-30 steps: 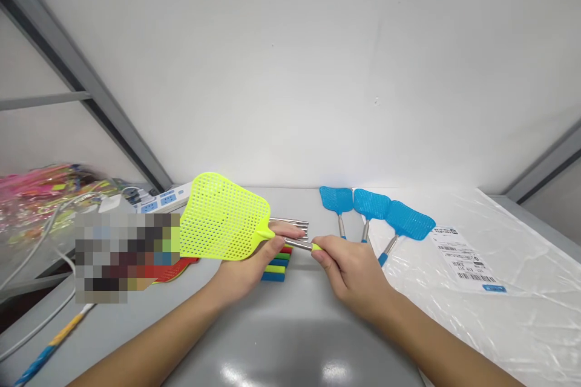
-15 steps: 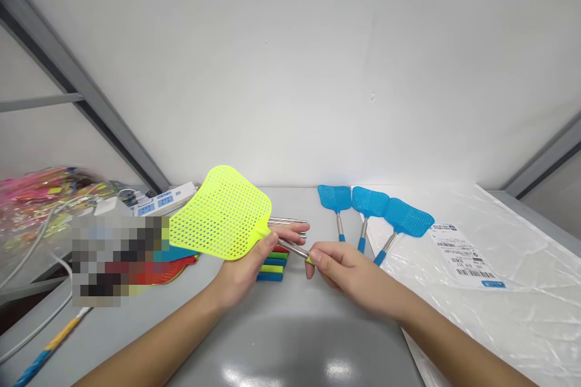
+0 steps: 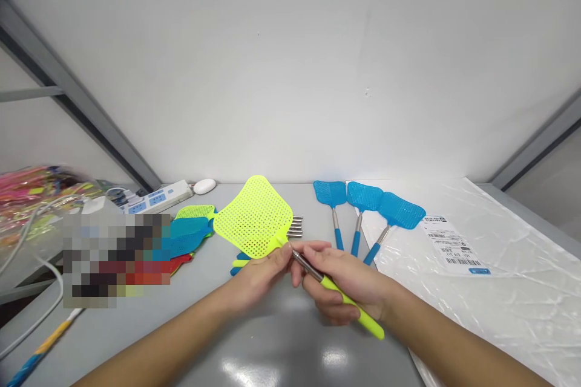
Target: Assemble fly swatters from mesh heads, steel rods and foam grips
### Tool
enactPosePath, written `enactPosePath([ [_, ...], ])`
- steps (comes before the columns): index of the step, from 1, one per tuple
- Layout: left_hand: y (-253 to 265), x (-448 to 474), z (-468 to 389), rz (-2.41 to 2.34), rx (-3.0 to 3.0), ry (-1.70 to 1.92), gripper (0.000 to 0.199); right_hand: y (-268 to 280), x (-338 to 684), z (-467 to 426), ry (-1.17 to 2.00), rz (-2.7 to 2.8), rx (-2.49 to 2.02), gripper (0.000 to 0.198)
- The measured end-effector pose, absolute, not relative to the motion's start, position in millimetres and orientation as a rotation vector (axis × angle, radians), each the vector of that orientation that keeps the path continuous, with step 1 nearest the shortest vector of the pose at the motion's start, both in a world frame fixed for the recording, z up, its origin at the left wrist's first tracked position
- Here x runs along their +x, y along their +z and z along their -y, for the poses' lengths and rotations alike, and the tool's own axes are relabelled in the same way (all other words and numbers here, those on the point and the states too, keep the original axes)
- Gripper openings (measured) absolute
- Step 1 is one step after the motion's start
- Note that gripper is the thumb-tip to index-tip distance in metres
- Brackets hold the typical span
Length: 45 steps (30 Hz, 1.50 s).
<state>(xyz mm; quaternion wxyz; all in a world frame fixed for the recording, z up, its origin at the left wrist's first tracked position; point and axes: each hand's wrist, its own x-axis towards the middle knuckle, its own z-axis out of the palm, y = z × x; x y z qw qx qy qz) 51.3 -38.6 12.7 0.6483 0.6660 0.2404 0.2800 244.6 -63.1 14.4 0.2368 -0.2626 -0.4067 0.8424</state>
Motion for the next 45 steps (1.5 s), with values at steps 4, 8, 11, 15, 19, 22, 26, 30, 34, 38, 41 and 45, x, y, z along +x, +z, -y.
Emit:
enactPosePath([
  [4,8,51,37,-0.526,1.479,0.615,0.05,9,239,66,2.34,1.066,-0.74,0.036],
  [8,5,55,36,-0.473,1.332,0.76,0.049,10,235,65,2.229,1.08,-0.793,0.032],
  [11,6,58,37,-0.464,1.268,0.767,0.047,11,235,63,2.224,1.112,-0.812,0.034],
  [15,7,59,39,-0.501,1.257,0.807,0.047,9,237,60,2.27,1.12,-0.815,0.036],
  [19,10,61,44,-0.545,1.22,0.878,0.044,9,235,59,2.252,1.132,-0.792,0.036],
  [22,14,65,51,-0.578,1.185,0.943,0.042,9,236,60,2.277,1.128,-0.712,0.036],
  [26,19,71,60,-0.628,1.177,1.021,0.038,15,246,58,2.336,1.179,-0.645,0.036],
  [30,21,78,71,-0.704,1.125,1.158,0.039,32,251,58,2.192,1.382,-0.745,0.034],
  [34,21,86,94,-0.726,1.01,1.399,0.038,58,239,71,1.921,1.656,-0.834,0.033],
  [38,15,89,133,-0.784,0.863,1.528,0.045,78,219,103,1.539,1.985,-0.963,0.031],
  [41,10,83,168,-0.795,0.716,1.643,0.045,77,202,137,1.202,2.147,-0.992,0.028],
  [45,11,61,203,-0.798,0.602,1.733,0.036,62,184,176,0.755,2.324,-1.018,0.024],
])
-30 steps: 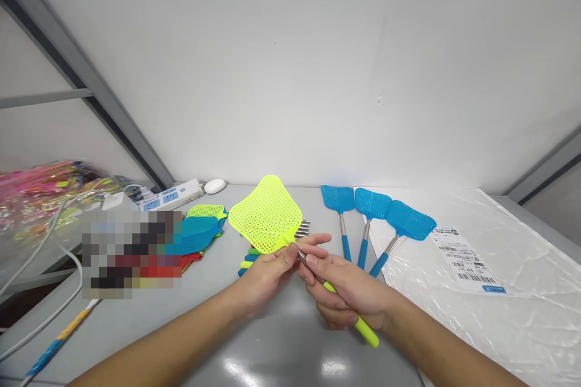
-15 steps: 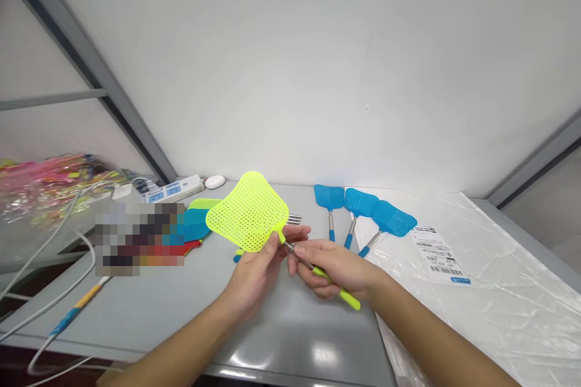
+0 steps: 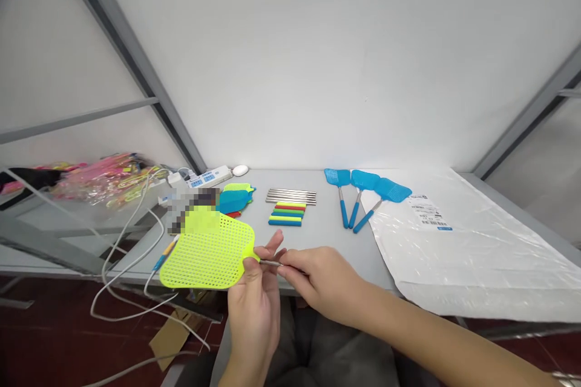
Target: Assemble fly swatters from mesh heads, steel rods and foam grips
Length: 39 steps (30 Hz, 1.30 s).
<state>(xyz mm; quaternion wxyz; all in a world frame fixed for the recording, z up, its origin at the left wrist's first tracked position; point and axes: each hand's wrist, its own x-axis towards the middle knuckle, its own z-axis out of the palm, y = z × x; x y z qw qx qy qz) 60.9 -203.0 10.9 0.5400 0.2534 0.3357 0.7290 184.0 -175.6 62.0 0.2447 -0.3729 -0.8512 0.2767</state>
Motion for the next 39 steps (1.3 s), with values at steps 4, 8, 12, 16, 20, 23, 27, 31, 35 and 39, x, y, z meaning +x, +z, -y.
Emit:
enactPosePath([
  [4,25,19,208,-0.801,0.541,1.871,0.033,52,177,196,0.193,2.48,-1.056,0.027],
  [8,40,-16,199,-0.768,0.468,1.986,0.032,49,178,204,-0.297,2.463,-1.053,0.026],
  [12,41,-5,197,-0.71,0.517,1.908,0.03,49,177,203,-0.387,2.383,-1.114,0.026],
  [16,31,24,192,-0.724,0.72,1.63,0.033,47,179,192,-0.337,2.378,-1.16,0.027],
  [20,23,34,172,-0.742,0.761,1.631,0.03,47,183,173,-0.291,2.384,-1.198,0.027],
  [23,25,31,146,-0.762,0.692,1.674,0.027,56,188,147,-0.254,2.429,-1.221,0.027],
  [27,39,15,98,-0.811,0.587,1.75,0.025,70,198,106,-0.151,2.487,-1.245,0.024],
  [31,55,-12,57,-0.827,0.532,1.809,0.025,78,213,84,-0.16,2.473,-1.246,0.025],
  [35,70,-35,49,-0.804,0.513,1.871,0.024,80,230,94,-0.24,2.49,-1.249,0.025],
  [39,80,-33,59,-0.703,0.542,1.824,0.02,81,243,119,-0.395,2.401,-1.281,0.023],
])
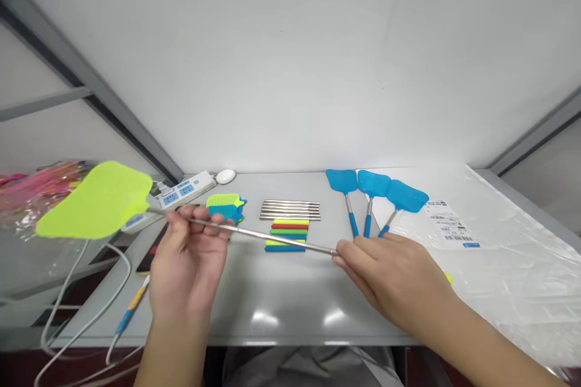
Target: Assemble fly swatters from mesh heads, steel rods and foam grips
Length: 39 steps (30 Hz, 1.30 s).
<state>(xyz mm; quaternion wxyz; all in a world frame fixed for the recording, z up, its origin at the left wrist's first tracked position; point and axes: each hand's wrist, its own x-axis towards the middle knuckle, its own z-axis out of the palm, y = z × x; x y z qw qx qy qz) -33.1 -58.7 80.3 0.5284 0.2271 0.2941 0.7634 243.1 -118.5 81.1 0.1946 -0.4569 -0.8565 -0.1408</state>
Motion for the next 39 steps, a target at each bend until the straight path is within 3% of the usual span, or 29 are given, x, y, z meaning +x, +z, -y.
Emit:
enactPosePath([
  [4,76,5,85,-0.639,0.63,1.856,0.027,81,239,141,-0.528,2.283,-1.327,0.024],
  [9,57,61,148,-0.611,0.914,1.538,0.035,77,217,166,-0.566,2.259,-1.25,0.024],
  [14,51,52,182,-0.714,0.845,1.665,0.03,67,208,185,-0.547,2.299,-1.157,0.025],
  [21,66,-7,163,-0.609,0.615,1.961,0.026,51,246,188,-0.573,2.354,-1.144,0.027],
  [29,69,-1,131,-0.529,0.652,1.856,0.025,22,292,193,-0.687,2.268,-1.227,0.019],
  [39,75,1,58,-0.538,0.524,1.891,0.025,13,299,170,-0.691,2.11,-1.426,0.026],
])
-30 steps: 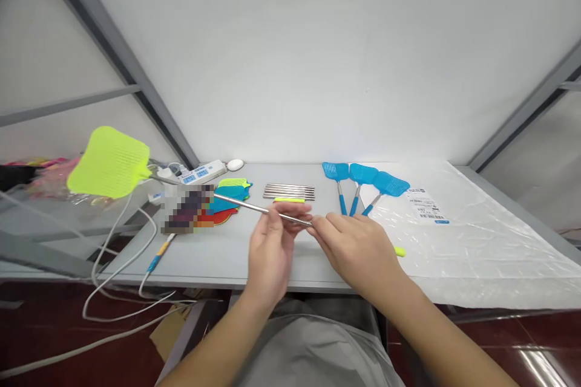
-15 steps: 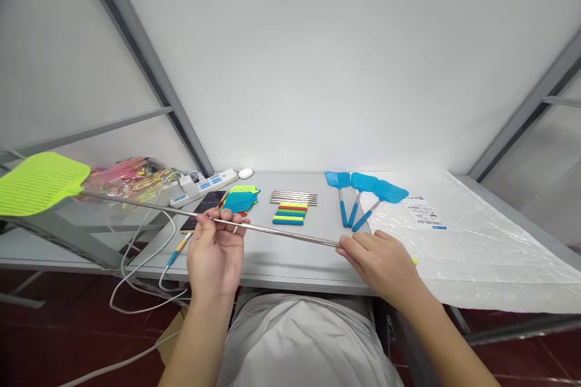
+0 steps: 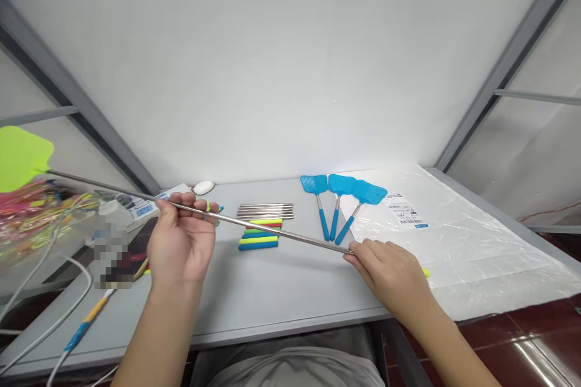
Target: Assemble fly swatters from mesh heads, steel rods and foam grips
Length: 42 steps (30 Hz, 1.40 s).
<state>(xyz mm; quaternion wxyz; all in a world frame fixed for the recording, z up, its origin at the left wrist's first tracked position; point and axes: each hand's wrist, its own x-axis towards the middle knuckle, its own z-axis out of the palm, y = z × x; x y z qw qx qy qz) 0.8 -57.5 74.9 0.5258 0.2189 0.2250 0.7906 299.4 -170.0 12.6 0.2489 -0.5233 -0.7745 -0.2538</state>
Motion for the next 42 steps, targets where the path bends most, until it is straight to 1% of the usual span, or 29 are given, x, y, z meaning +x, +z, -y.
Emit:
enactPosePath([
  [3,67,22,58,-0.577,0.65,1.763,0.029,17,280,151,-0.641,2.06,-1.426,0.028],
  [6,59,37,60,-0.581,0.751,1.604,0.028,17,267,139,-0.591,2.057,-1.455,0.029],
  [12,60,43,55,-0.576,0.803,1.533,0.029,12,273,151,-0.513,2.057,-1.544,0.032],
  [20,47,40,52,-0.584,0.916,1.461,0.03,-8,309,169,-0.526,1.919,-1.733,0.025],
  [25,33,28,43,-0.678,0.95,1.433,0.034,-20,319,165,-0.535,1.925,-1.645,0.02],
  [28,29,32,45,-0.69,0.955,1.453,0.032,-21,319,165,-0.524,1.919,-1.602,0.017],
  [34,18,51,62,-0.714,1.085,1.248,0.029,-19,315,172,-0.445,1.933,-1.606,0.017],
  [42,10,65,68,-0.797,1.219,1.181,0.029,-21,299,167,-0.398,1.9,-1.552,0.016],
])
